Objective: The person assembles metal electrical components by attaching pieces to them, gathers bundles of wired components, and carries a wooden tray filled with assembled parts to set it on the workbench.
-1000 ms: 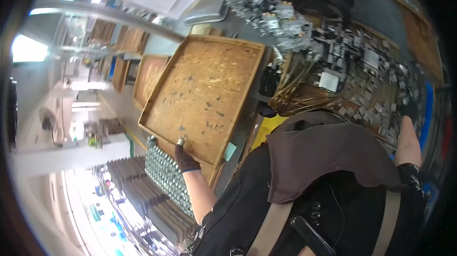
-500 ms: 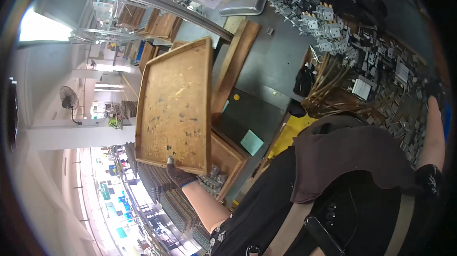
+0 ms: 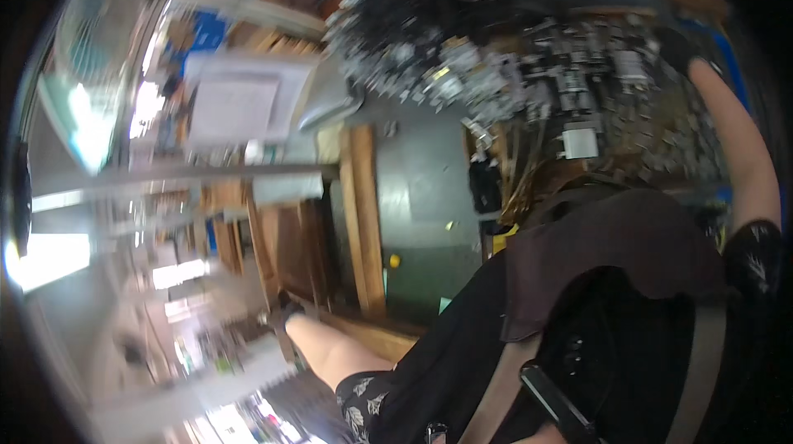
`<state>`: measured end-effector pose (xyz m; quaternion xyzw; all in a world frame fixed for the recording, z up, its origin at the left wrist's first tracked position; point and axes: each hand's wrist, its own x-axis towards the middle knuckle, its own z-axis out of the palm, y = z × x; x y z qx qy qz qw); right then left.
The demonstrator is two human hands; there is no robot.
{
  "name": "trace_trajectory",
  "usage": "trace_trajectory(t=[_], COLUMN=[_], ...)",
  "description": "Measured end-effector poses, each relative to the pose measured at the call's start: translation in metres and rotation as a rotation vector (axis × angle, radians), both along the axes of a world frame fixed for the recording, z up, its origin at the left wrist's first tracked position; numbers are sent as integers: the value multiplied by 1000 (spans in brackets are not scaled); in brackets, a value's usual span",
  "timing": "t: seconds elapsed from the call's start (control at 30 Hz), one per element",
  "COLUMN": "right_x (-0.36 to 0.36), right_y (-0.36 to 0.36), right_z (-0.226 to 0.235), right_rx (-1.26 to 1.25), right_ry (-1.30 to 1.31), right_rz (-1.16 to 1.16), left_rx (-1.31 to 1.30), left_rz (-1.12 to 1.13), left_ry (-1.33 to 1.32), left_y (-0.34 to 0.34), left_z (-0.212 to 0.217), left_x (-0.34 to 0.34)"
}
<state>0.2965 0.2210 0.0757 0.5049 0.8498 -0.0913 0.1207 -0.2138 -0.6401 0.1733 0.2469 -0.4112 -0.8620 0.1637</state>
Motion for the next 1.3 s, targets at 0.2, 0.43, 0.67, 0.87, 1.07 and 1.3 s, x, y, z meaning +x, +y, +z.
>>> trace_trajectory(t=[0.2, 0.43, 0.67, 0.87, 1.07, 1.3], right_x=[-30, -114, -156, -146, -156, -269], right_y=[-37, -71, -82, -71, -67, -59], right_z=[-11, 6, -24, -31, -4, -59], right_rx=[-75, -307, -252, -311, -832, -1717], right_ry=[196, 462, 728, 918, 1147, 938], right_rz=[68, 152, 191, 141, 39, -323], left_rx=[-161, -94, -1174, -1097, -505, -1280], left_rz=[-352, -2047, -1959, -1915, -1994, -1912], left_ry=[-225, 121, 990, 580, -225, -137], left_y=[117, 413, 632, 688, 686, 673], left_z=[-50, -24, -98, -137, -25, 35], left_x=[-68, 40, 197, 221, 180, 79])
